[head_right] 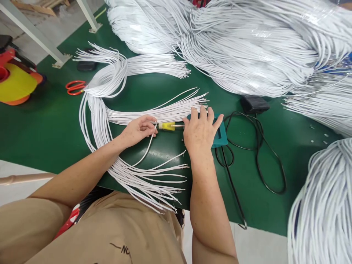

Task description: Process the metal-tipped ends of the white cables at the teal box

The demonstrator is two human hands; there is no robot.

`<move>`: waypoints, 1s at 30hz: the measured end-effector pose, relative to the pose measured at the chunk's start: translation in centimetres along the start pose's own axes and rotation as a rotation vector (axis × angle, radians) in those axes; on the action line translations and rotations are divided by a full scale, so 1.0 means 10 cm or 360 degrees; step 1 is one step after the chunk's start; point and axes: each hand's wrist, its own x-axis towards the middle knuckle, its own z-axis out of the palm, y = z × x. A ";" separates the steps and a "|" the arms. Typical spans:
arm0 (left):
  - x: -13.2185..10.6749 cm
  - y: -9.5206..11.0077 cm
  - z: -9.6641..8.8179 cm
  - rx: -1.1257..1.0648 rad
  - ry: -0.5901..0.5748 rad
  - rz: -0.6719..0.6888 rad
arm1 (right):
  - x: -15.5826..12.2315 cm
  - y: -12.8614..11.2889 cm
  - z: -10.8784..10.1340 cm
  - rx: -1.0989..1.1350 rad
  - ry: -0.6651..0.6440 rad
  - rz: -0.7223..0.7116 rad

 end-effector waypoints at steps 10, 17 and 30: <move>-0.06 0.12 -0.07 -0.0187 -0.0003 0.0055 | 0.05 0.74 -0.38 0.0590 0.0048 0.0539; -0.37 0.41 -0.04 0.0076 -0.0343 0.0196 | -0.46 1.36 -0.14 0.0348 0.0162 0.0859; -1.15 0.83 -1.02 0.2033 -0.0431 0.0392 | -0.63 1.38 0.10 0.0294 0.0203 0.0883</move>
